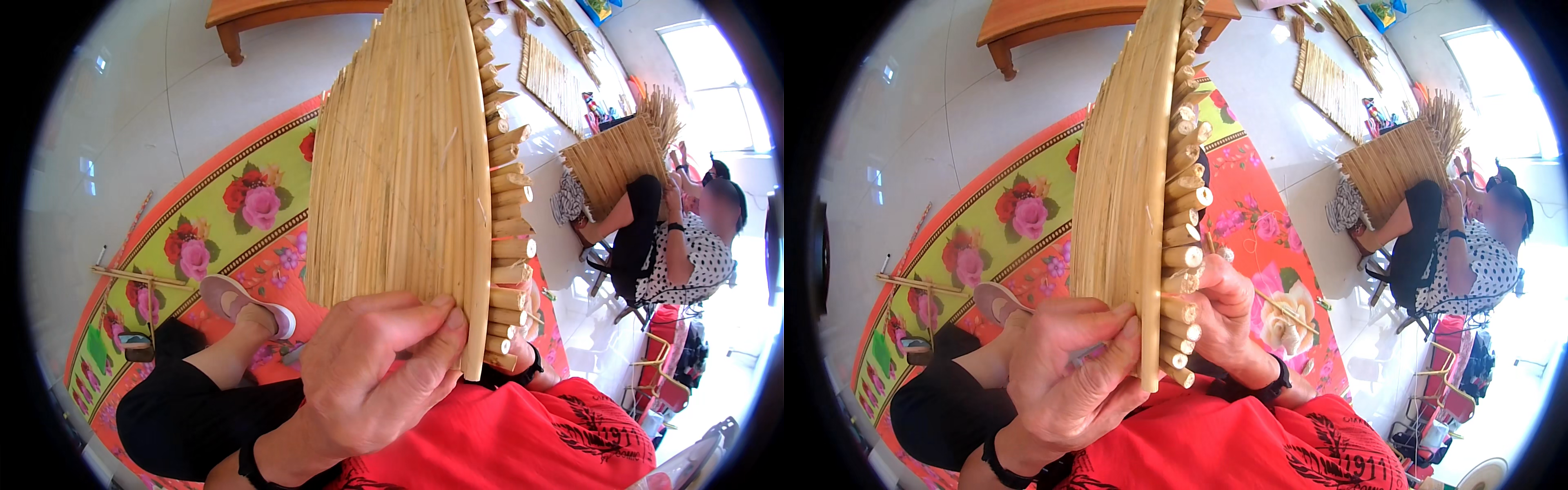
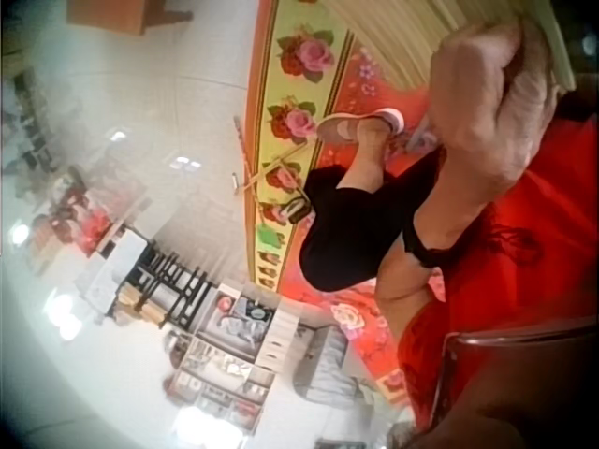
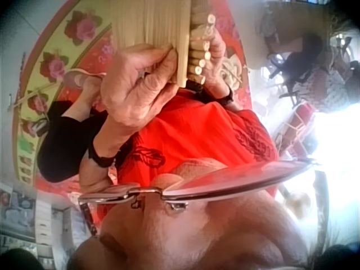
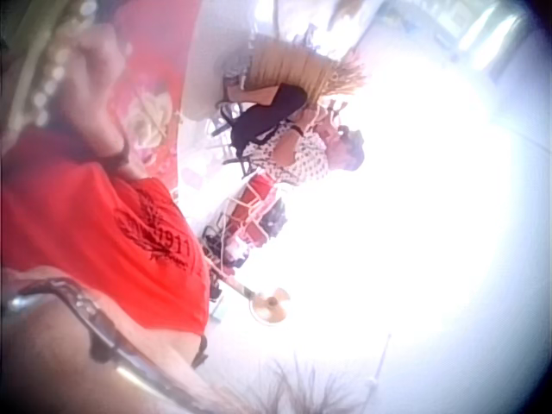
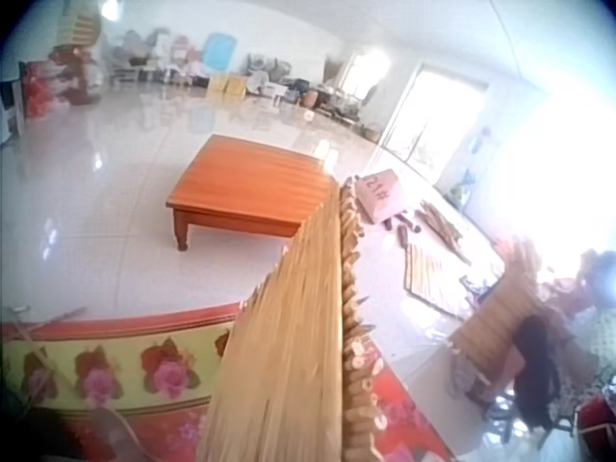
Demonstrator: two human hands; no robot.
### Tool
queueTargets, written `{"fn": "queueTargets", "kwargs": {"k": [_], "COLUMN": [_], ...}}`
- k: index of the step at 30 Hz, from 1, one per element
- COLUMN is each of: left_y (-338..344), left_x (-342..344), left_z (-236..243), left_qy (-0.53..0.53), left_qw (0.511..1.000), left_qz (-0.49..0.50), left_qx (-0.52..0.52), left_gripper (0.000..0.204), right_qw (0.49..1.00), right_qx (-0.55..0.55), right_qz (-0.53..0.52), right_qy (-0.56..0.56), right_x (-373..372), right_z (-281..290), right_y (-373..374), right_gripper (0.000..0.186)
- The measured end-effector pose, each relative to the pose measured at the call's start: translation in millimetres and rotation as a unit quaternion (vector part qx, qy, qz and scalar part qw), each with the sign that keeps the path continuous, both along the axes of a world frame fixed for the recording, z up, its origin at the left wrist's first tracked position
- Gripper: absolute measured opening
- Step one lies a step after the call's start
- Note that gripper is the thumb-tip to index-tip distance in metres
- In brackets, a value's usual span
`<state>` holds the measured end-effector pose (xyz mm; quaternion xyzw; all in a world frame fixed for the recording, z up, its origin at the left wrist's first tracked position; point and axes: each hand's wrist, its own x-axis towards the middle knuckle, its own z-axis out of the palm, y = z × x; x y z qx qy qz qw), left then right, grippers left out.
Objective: The person uses a needle and thread to sew together strips of bamboo and small bamboo tubes. They thread the needle through pre-drilled holes in the tubes and strips, pulling the thread tight to secure the pieces into a fan-like structure.
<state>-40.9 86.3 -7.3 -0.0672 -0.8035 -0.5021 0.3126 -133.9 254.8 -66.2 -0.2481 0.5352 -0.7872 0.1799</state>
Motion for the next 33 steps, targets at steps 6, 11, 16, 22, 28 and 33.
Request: {"fn": "queueTargets", "kwargs": {"k": [6,11,16,22,28,33], "left_y": [-4,-9,-7,-16,-26,-65], "left_x": [-1,2,3,4,2,28], "left_z": [7,3,5,3,10,7], "left_qy": [-0.003,0.000,0.006,0.023,0.049,0.010], "left_qw": [1.000,1.000,0.999,0.997,0.972,0.963], "left_qz": [0.010,0.006,0.027,0.066,0.226,0.268], "left_qx": [-0.013,-0.022,-0.025,-0.032,-0.046,0.007], "left_gripper": [0.046,0.053,0.049,0.049,0.045,0.031], "right_qw": [0.998,0.975,0.999,0.976,0.894,0.819], "right_qx": [0.022,-0.041,0.035,0.147,0.243,0.145], "right_qz": [0.003,0.054,0.001,0.038,0.004,-0.075], "right_qy": [-0.063,-0.214,-0.028,0.156,0.376,0.550], "right_x": [8,6,14,4,-3,-11], "right_z": [24,50,63,69,88,99], "right_y": [-8,-13,-29,-31,-42,-43], "right_gripper": [0.017,0.018,0.016,0.027,0.049,0.045]}}
